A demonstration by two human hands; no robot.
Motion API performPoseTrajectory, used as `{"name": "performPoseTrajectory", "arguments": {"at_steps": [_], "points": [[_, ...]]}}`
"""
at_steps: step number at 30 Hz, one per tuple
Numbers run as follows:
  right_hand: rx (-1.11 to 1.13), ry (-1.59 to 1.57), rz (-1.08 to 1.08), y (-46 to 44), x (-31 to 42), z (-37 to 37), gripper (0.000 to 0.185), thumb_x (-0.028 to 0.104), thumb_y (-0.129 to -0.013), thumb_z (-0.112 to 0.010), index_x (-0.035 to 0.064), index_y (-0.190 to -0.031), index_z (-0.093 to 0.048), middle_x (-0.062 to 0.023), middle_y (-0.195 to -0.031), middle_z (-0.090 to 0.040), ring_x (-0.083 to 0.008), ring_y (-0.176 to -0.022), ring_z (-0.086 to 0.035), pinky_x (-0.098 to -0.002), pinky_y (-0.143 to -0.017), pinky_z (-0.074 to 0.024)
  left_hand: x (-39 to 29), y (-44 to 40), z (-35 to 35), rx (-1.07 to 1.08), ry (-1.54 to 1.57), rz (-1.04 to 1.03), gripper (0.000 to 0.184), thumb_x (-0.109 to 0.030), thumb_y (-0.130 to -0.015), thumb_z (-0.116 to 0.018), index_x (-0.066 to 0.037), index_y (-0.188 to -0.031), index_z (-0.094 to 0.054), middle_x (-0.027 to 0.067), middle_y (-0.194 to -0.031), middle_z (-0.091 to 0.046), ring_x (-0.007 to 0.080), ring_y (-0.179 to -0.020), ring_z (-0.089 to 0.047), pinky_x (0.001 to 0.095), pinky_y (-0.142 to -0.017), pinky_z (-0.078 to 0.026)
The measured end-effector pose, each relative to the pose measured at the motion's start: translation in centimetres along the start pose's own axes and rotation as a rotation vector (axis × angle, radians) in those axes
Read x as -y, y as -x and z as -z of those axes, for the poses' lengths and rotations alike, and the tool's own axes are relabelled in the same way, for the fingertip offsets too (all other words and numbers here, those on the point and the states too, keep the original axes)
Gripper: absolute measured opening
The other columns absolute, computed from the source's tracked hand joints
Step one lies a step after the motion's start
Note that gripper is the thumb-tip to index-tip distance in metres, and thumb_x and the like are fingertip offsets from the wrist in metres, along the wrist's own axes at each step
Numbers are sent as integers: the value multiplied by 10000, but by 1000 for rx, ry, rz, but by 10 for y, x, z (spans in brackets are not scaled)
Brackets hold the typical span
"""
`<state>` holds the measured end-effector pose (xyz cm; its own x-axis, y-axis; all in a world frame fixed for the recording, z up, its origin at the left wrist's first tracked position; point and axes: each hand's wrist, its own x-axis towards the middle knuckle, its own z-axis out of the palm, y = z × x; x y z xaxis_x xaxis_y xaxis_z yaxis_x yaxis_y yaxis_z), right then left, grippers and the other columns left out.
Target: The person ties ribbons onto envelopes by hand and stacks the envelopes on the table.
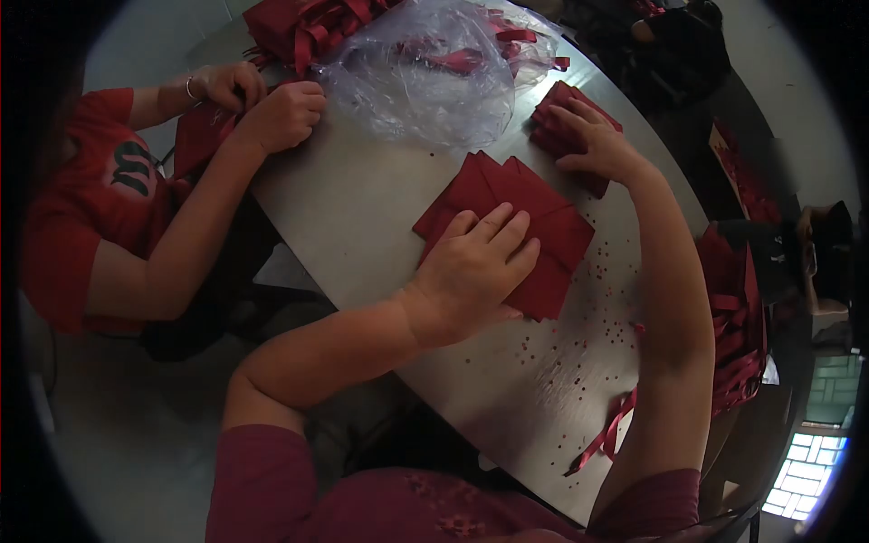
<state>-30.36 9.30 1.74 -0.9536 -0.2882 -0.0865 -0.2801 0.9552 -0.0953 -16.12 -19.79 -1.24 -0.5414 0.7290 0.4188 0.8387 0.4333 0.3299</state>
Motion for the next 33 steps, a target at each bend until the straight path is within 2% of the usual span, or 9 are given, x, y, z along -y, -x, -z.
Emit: {"name": "performPoseTrajectory", "arguments": {"at_steps": [6,9,10,12,14,21,23,30,33], "points": [[-204,276,-108,-16,-14,-7,886,449,-718,-779,330,-1486,-353,-81,-1588,-231,-343,-1449,-239,-485,-1131,-328,5,-3,-6,-40,-2,14,653,-288,-674,-820,-70,-1241,-580,158,-1385,-484,301,-1315,-447,455,-1054,-327],[-410,-76,47,1,12,-1,540,451,-842,-677,130,-1270,-600,-137,-1356,-528,-322,-1219,-523,-406,-994,-439,7,-3,-10,-73,-68,20,642,-249,-687,-814,-65,-1251,-570,156,-1393,-474,302,-1317,-444,449,-1070,-329],[-329,-282,86,7,22,-2,400,417,-913,-601,46,-1042,-675,-161,-1145,-623,-320,-1044,-594,-397,-906,-464,8,-3,-11,-88,-58,22,647,-264,-690,-812,-52,-1248,-562,158,-1386,-475,308,-1321,-438,455,-1078,-331],[-178,-384,-83,20,49,-12,369,376,-945,-560,28,-952,-681,-171,-1051,-634,-341,-985,-594,-423,-863,-471,11,-4,-10,-117,-69,9,654,-279,-693,-809,-39,-1245,-554,160,-1378,-476,314,-1325,-431,462,-1085,-333],[-318,-208,95,38,71,-26,353,345,-960,-529,28,-944,-683,-173,-1013,-630,-359,-953,-602,-434,-843,-479,11,-4,-9,-184,118,65,704,-289,-657,-832,-42,-1248,-540,167,-1362,-475,316,-1319,-432,445,-1091,-330],[-495,-361,-223,57,86,-48,302,273,-931,-536,26,-1009,-691,-205,-1011,-652,-383,-988,-607,-446,-862,-481,4,-5,0,-208,-40,4,855,-409,-617,-852,-56,-1304,-488,157,-1402,-414,337,-1361,-344,512,-1108,-250],[-537,-388,-261,59,80,-53,336,282,-928,-535,-4,-1017,-688,-237,-1026,-650,-398,-986,-610,-453,-863,-479,0,-4,0,-275,-153,428,987,-530,-568,-846,-69,-1345,-448,172,-1440,-353,371,-1384,-283,544,-1108,-219],[51,-947,-510,62,77,0,535,322,-811,-755,-33,-1187,-618,-100,-1056,-675,-159,-947,-647,-291,-811,-507,7,-2,-9,-110,-21,593,1259,-574,-546,-861,-125,-1504,-178,267,-1438,-272,414,-1351,-304,485,-1116,-258],[120,-1061,-508,58,65,1,524,318,-776,-789,-16,-1150,-639,-101,-1045,-692,-181,-942,-662,-321,-832,-521,9,-2,-9,-133,51,565,1282,-512,-522,-896,-166,-1513,-159,264,-1442,-259,427,-1339,-312,480,-1113,-274]]}}
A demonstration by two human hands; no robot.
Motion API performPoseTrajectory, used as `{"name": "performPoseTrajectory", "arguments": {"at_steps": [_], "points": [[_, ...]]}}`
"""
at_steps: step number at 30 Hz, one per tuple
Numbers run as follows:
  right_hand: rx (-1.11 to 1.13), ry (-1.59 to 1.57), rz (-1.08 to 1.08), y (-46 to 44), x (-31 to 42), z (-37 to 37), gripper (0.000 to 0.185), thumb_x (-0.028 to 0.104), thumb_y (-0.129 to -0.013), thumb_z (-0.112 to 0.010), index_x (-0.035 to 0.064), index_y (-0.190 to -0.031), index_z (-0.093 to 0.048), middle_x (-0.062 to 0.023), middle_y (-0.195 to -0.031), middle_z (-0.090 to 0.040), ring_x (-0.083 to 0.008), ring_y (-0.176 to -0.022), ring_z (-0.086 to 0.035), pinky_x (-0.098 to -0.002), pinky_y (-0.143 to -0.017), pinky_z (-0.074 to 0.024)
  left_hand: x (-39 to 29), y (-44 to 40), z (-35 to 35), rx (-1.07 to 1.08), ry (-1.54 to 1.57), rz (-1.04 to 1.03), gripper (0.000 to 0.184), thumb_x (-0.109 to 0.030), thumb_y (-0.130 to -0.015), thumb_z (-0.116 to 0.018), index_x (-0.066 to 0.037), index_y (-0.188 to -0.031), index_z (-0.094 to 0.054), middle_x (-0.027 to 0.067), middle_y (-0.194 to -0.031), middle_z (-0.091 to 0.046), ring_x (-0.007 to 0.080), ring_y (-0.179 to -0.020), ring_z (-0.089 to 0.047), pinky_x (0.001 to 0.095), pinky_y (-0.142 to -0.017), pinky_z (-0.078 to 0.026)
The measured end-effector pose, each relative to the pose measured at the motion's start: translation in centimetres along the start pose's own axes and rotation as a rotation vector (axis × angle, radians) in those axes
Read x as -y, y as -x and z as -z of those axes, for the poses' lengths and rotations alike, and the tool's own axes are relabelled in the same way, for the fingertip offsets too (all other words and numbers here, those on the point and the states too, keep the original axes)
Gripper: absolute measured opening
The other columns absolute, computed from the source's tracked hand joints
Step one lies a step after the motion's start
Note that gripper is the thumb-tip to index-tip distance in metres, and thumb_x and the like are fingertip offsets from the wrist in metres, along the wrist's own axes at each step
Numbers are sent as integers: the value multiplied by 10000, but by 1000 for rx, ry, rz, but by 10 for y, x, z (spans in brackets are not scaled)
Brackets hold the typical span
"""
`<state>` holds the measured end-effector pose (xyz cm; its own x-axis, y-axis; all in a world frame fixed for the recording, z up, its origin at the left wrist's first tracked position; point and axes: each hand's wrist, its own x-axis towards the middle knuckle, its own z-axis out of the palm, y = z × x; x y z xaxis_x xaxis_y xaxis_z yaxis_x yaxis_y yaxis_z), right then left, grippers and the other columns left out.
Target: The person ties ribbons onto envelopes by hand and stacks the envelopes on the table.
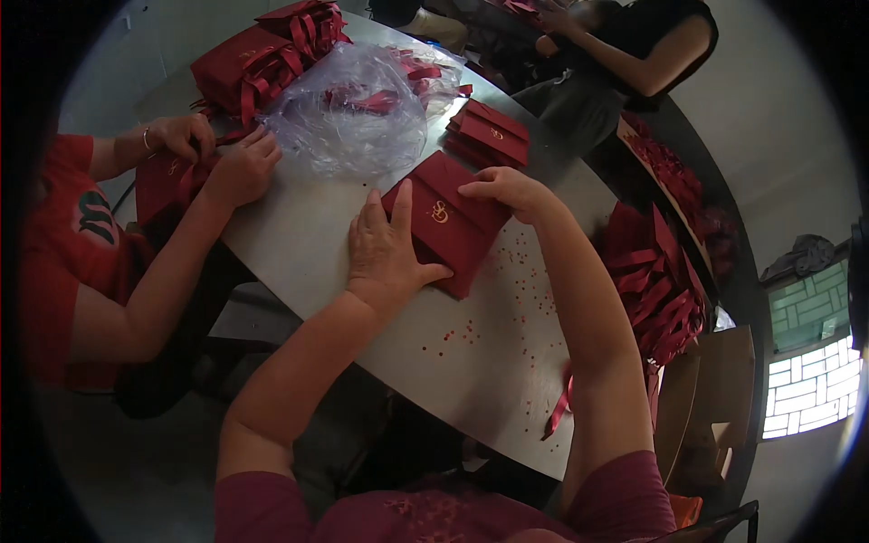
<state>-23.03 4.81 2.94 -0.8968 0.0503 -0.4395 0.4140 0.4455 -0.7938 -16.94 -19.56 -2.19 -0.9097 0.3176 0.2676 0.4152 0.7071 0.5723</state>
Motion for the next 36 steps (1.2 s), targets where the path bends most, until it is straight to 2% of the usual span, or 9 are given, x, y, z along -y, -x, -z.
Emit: {"name": "performPoseTrajectory", "arguments": {"at_steps": [4,8,17,22,25,30,32,35,36], "points": [[193,-245,-134,9,2,2,539,282,-780,-790,-6,-1199,-614,-93,-1107,-681,-191,-1003,-655,-313,-928,-515,0,-1,3,10,103,-28,1309,-427,-501,-925,-171,-1521,-144,264,-1462,-224,444,-1343,-303,485,-1122,-288],[216,-196,-31,26,-2,1,601,232,-790,-778,-4,-1289,-539,-106,-1208,-639,-191,-1056,-637,-313,-954,-516,0,2,2,11,205,-94,1324,-374,-483,-942,-221,-1520,-134,270,-1476,-184,464,-1351,-277,492,-1119,-287],[-97,-147,291,1,53,90,543,158,-773,-785,-15,-1242,-571,-136,-1109,-677,-207,-930,-685,-324,-819,-577,-3,0,3,-113,185,-301,1233,-296,-523,-932,-171,-1502,-193,257,-1502,-155,461,-1377,-227,520,-1112,-290],[-147,326,133,-64,79,122,635,250,-748,-814,21,-1283,-561,-156,-1171,-635,-238,-1012,-657,-327,-843,-557,-1,-2,-4,-24,99,-343,1193,-291,-549,-923,-167,-1493,-203,241,-1498,-170,436,-1380,-234,511,-1105,-299],[-287,515,118,-99,59,120,661,321,-737,-820,78,-1299,-571,-171,-1224,-605,-240,-1055,-637,-344,-839,-549,-2,-4,-5,33,118,-348,1139,-303,-573,-904,-161,-1485,-237,250,-1486,-192,491,-1358,-246,540,-1109,-291],[-350,345,196,-109,20,120,658,354,-779,-763,125,-1353,-537,-152,-1325,-554,-258,-1123,-593,-354,-940,-495,-4,-6,-4,80,65,-309,1098,-328,-576,-904,-138,-1452,-269,231,-1489,-196,424,-1378,-243,500,-1109,-293],[-481,471,440,-106,6,124,697,361,-766,-750,138,-1381,-509,-167,-1373,-521,-303,-1136,-601,-377,-976,-497,-2,-7,-5,95,78,-309,1080,-338,-600,-888,-147,-1460,-264,231,-1491,-191,444,-1378,-235,515,-1119,-274],[-452,735,681,-57,14,94,667,341,-815,-646,179,-1432,-449,-128,-1482,-412,-318,-1328,-443,-404,-1104,-363,-4,-4,-6,111,83,-294,1050,-361,-633,-865,-161,-1468,-260,229,-1495,-191,455,-1387,-218,529,-1135,-241],[-445,973,664,-40,17,77,758,373,-812,-650,200,-1489,-355,-124,-1507,-374,-290,-1399,-352,-527,-1145,-270,-5,-5,-6,111,78,-281,1040,-375,-643,-858,-165,-1468,-263,226,-1496,-195,446,-1394,-208,528,-1141,-229]]}}
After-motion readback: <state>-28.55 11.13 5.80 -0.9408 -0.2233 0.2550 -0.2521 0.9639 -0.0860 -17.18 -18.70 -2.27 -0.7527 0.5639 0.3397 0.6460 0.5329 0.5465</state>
